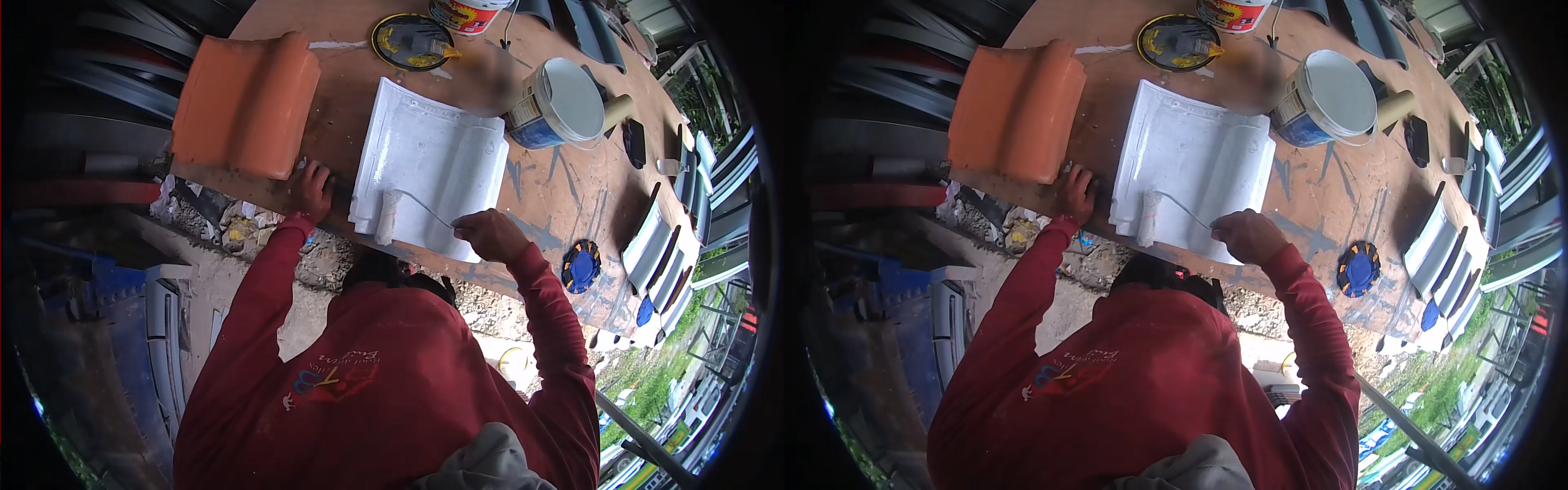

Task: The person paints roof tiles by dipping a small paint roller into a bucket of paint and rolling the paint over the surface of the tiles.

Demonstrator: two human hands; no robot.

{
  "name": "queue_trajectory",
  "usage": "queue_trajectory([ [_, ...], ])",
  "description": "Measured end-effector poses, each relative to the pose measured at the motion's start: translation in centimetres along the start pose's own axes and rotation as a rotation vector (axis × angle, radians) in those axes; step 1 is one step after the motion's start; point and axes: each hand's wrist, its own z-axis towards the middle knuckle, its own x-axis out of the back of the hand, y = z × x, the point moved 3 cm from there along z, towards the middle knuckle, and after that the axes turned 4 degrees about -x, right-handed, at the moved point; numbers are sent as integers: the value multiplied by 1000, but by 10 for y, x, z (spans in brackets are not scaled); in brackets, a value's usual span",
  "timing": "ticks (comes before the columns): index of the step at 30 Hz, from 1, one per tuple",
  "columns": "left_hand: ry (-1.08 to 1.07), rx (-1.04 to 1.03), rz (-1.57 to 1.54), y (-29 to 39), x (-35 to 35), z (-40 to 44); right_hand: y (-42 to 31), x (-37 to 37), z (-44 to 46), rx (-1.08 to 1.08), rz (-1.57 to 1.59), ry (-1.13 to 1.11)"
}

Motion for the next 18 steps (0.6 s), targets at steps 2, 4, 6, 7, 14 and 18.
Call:
queue_trajectory([
  [2, -10, 15, -18, -1, 0, 1, 20, 26, -20, 122, -123, 11],
  [4, -16, 20, -28, -4, 0, -1, 33, 52, -36, 90, -176, -63],
  [6, -23, 37, -35, -4, 1, 0, 22, 70, -49, 36, -196, -63],
  [7, -11, 36, -37, -6, 1, 1, 12, 78, -52, -13, -208, -58],
  [14, 27, 27, -79, -6, 2, 2, 37, 67, -50, -106, -98, -53],
  [18, 29, 23, -44, -4, 2, 2, 47, 127, -96, -385, -78, -51],
])
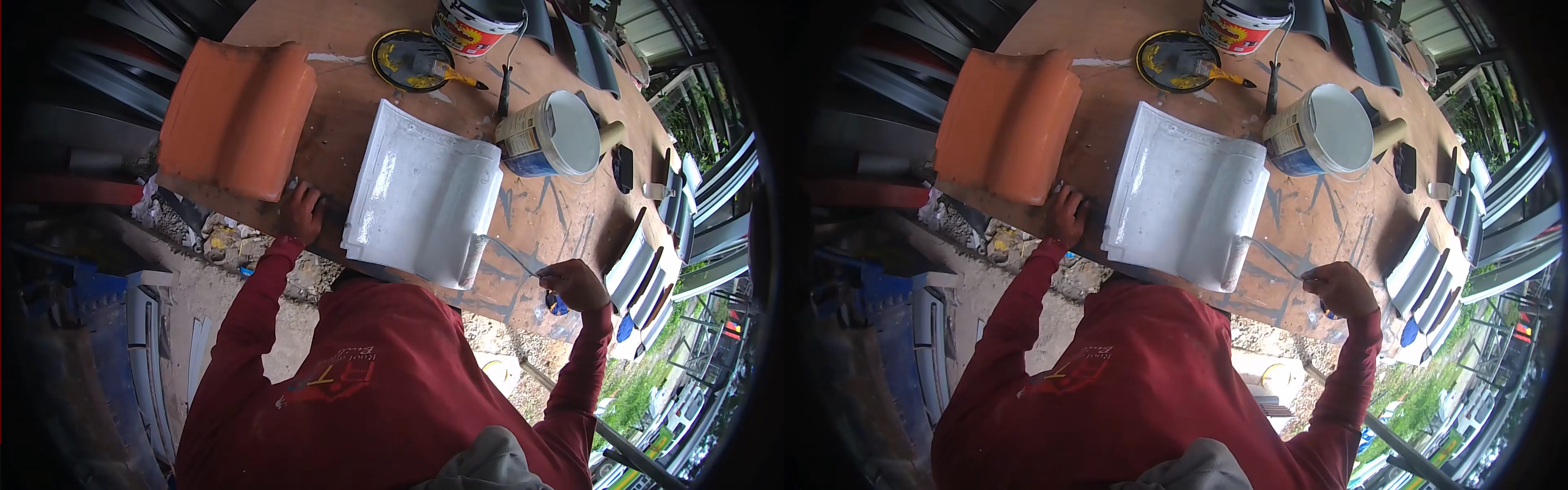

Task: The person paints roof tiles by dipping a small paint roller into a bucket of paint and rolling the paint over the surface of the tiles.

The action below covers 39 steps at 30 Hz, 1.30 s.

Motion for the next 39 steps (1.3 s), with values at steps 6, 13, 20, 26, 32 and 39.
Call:
queue_trajectory([
  [6, -12, -10, 17, -1, -1, 1, -15, 0, 43, 45, 117, 43],
  [13, 30, 47, -22, -3, -1, -1, -111, -59, 149, 232, 172, -180],
  [20, 64, 57, -40, -2, -2, -4, -85, -35, 142, 257, 28, -141],
  [26, 30, 79, -34, -5, -5, -5, -48, 35, 75, -19, -46, -128],
  [32, 37, 40, -10, -2, -3, -1, -50, 32, 114, -55, 43, -76],
  [39, -16, 83, -12, 2, -1, -1, -114, -25, 196, 204, 273, -237],
])
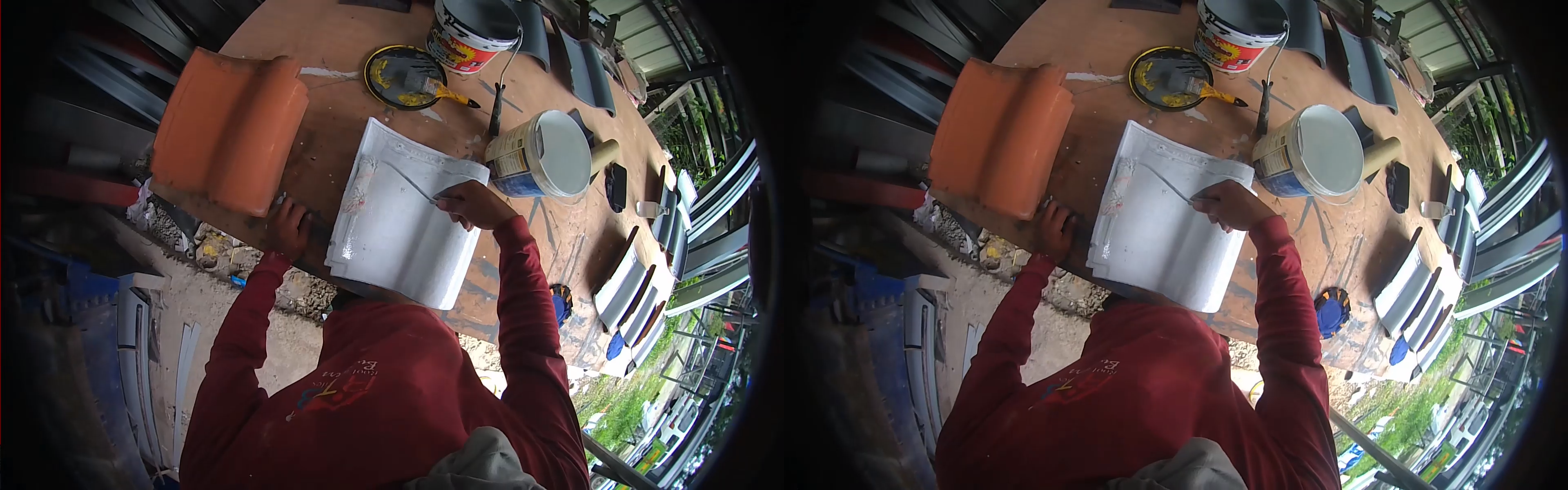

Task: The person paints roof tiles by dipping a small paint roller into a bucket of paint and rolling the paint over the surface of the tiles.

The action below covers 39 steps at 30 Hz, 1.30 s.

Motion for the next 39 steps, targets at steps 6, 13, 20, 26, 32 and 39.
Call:
queue_trajectory([
  [6, 20, -15, 20, 0, -1, 0, 25, 39, -45, -111, -193, 79],
  [13, 2, -18, 66, 3, 0, 3, 53, 81, -138, -276, -160, 231],
  [20, 37, -47, 79, 6, -3, 4, 41, 55, -73, -133, -202, 295],
  [26, 50, -50, 139, 0, -6, 0, -23, 27, -18, -203, -70, 145],
  [32, 10, 16, 105, 2, -2, -1, -53, 23, -65, 516, -301, 774],
  [39, 41, -39, 65, 5, 0, 3, -13, 2, -31, 586, -552, 839],
])
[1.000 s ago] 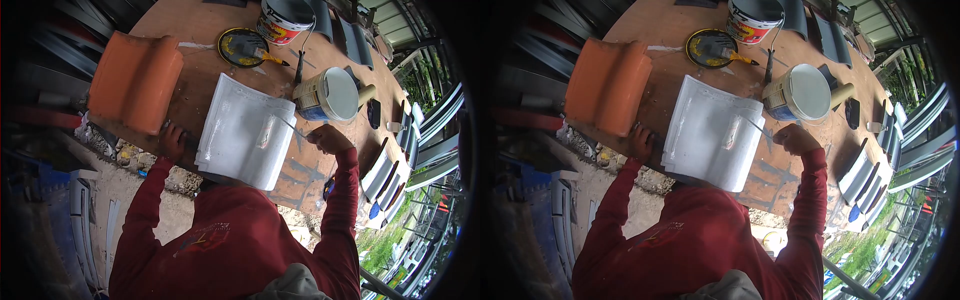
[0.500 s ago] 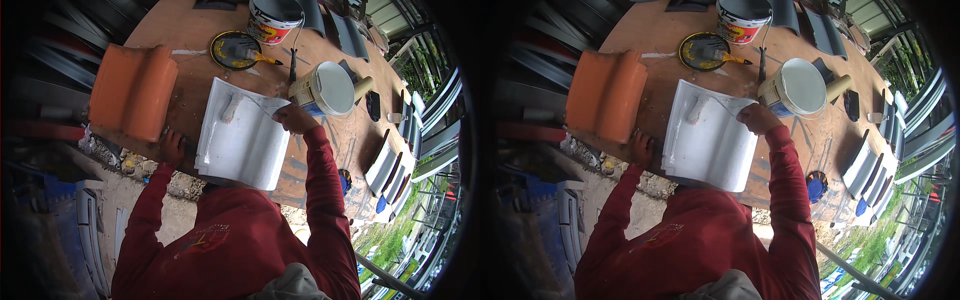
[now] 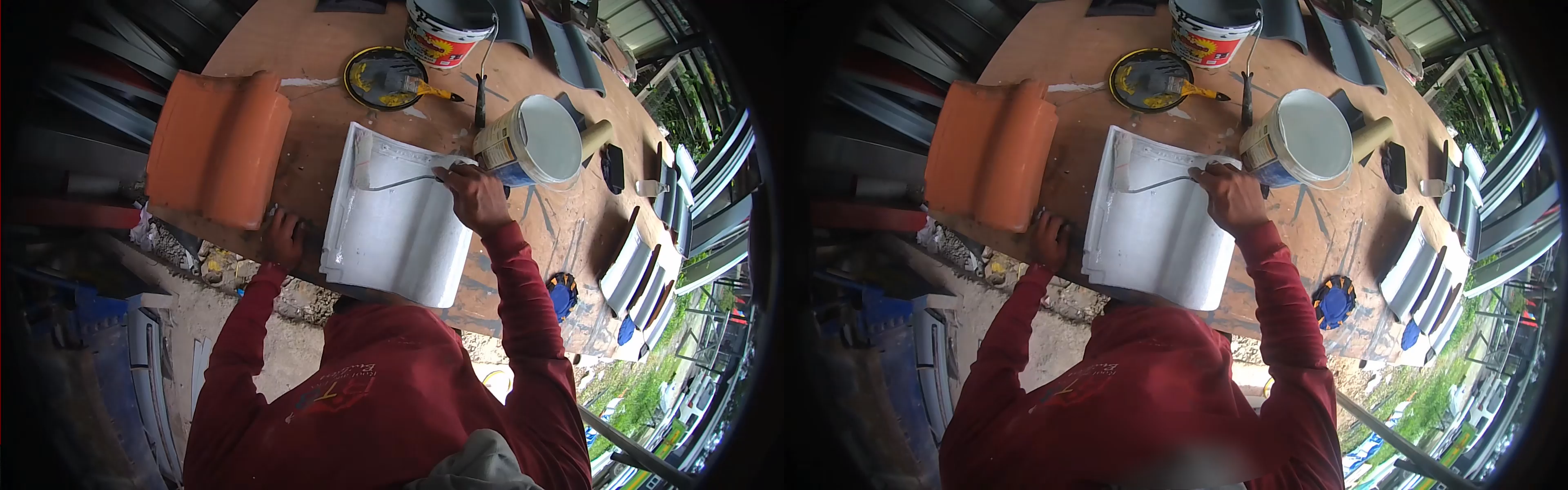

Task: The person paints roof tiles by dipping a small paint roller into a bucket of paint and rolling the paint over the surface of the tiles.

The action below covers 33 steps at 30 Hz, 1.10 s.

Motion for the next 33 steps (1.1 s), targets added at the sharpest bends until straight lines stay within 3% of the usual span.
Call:
queue_trajectory([
  [3, 8, -4, -15, -1, -3, -1, 14, 3, -16, -71, 26, -30],
  [10, -1, 13, -8, -4, -5, -4, 42, 104, -66, -318, -76, -183],
  [19, -18, -12, 21, -1, -3, -5, 46, 60, -82, -330, -54, -125],
  [24, 6, -42, -43, 2, -1, -2, 17, 129, -122, -448, -27, -121],
  [28, -62, -66, -182, 1, 2, 0, 41, 148, -169, -631, 508, 201],
  [31, -131, -40, -185, -6, 4, -3, 83, 105, -194, -763, 979, 492],
  [33, -166, -38, -136, -24, -8, -11, 99, 72, -199, -767, 1067, 581],
])
